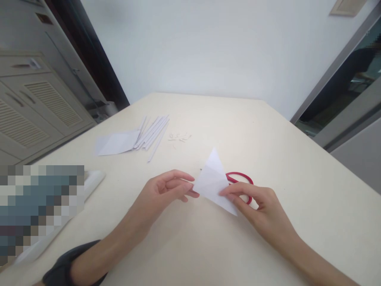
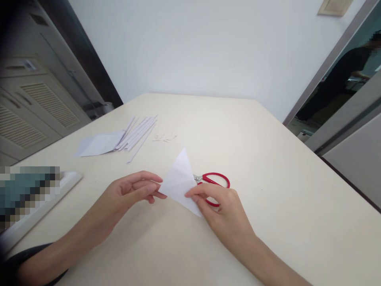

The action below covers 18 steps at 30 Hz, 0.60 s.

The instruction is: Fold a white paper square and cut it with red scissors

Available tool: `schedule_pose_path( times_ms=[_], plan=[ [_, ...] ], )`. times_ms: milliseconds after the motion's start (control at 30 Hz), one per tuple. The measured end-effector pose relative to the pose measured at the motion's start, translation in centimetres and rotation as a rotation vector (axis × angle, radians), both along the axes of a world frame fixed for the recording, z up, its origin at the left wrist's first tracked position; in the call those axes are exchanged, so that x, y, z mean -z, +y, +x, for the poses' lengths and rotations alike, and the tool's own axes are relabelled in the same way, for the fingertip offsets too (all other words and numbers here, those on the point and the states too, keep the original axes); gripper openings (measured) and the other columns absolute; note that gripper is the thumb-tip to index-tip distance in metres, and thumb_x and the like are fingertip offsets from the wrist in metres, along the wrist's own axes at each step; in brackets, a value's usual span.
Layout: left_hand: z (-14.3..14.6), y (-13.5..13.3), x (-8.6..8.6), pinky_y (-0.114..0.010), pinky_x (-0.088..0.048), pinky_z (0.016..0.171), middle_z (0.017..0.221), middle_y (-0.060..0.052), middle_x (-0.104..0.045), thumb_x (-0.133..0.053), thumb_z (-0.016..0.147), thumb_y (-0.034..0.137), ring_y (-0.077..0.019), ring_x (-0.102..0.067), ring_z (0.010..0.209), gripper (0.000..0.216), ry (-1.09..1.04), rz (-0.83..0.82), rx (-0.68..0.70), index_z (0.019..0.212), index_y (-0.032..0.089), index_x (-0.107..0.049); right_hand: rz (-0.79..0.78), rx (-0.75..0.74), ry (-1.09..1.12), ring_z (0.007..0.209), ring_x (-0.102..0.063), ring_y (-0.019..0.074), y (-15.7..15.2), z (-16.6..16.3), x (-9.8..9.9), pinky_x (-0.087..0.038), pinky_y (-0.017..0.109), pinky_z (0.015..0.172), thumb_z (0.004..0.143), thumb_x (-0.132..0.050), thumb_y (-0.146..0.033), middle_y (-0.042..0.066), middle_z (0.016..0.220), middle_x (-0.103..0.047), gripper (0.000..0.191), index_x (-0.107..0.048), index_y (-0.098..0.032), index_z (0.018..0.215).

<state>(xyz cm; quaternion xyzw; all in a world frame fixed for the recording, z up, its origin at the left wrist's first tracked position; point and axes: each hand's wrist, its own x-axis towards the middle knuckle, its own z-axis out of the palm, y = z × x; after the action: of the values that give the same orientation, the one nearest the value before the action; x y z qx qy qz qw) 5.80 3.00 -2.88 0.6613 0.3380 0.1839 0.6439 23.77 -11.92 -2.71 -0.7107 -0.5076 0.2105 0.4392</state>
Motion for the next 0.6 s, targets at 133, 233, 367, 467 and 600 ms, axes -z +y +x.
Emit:
schedule_pose_path(
  times_ms=[133,233,367,467,600],
  plan=[
    [0.2,-0.1,-0.5,-0.020,-0.047,0.068,0.076,0.006,-0.073,-0.076,0.077,0.032,-0.0108,-0.065,0.070,0.016,0.043,-0.001,-0.025,0.090,0.026,-0.069,0.038,-0.064,-0.015,0.081,-0.070,0.0186,-0.3,-0.5,0.1,-0.052,0.027,0.070,0.089,-0.057,-0.015,-0.002,0.092,-0.077,0.021,-0.075,-0.027,0.088],
    [0.4,-0.2,-0.8,-0.018,-0.047,0.064,0.078,0.006,-0.073,-0.076,0.077,0.028,-0.0091,-0.064,0.066,0.013,0.034,0.006,-0.032,0.087,0.025,-0.069,0.129,-0.086,-0.061,0.080,-0.071,0.0175,-0.6,-0.8,0.3,-0.052,0.027,0.071,0.089,-0.056,-0.013,-0.003,0.090,-0.077,0.023,-0.073,-0.027,0.089],
    [0.5,-0.3,-0.7,-0.019,-0.046,0.063,0.076,0.005,-0.073,-0.073,0.080,0.029,-0.0100,-0.066,0.068,0.011,0.042,0.041,-0.004,0.086,0.023,-0.066,0.169,-0.086,-0.093,0.079,-0.069,0.0150,-0.9,-1.0,0.3,-0.051,0.024,0.071,0.090,-0.055,-0.012,-0.003,0.088,-0.076,0.023,-0.068,-0.028,0.101],
    [0.4,-0.5,-0.5,-0.021,-0.046,0.063,0.079,0.003,-0.074,-0.070,0.082,0.029,-0.0117,-0.068,0.070,0.009,0.062,0.056,0.045,0.085,0.022,-0.065,0.147,-0.057,-0.025,0.076,-0.066,0.0140,-0.9,-0.8,0.2,-0.050,0.023,0.068,0.089,-0.057,-0.014,-0.005,0.081,-0.071,0.037,-0.054,-0.030,0.121],
    [0.2,-1.1,-0.4,-0.022,-0.046,0.066,0.079,0.004,-0.074,-0.065,0.085,0.025,-0.0122,-0.068,0.072,0.003,0.073,0.115,0.130,0.084,0.022,-0.066,0.059,-0.041,0.136,0.077,-0.063,0.0132,-0.4,-0.5,0.0,-0.047,0.023,0.069,0.087,-0.063,-0.018,-0.005,0.081,-0.067,0.033,-0.049,-0.027,0.115]
  ],
)
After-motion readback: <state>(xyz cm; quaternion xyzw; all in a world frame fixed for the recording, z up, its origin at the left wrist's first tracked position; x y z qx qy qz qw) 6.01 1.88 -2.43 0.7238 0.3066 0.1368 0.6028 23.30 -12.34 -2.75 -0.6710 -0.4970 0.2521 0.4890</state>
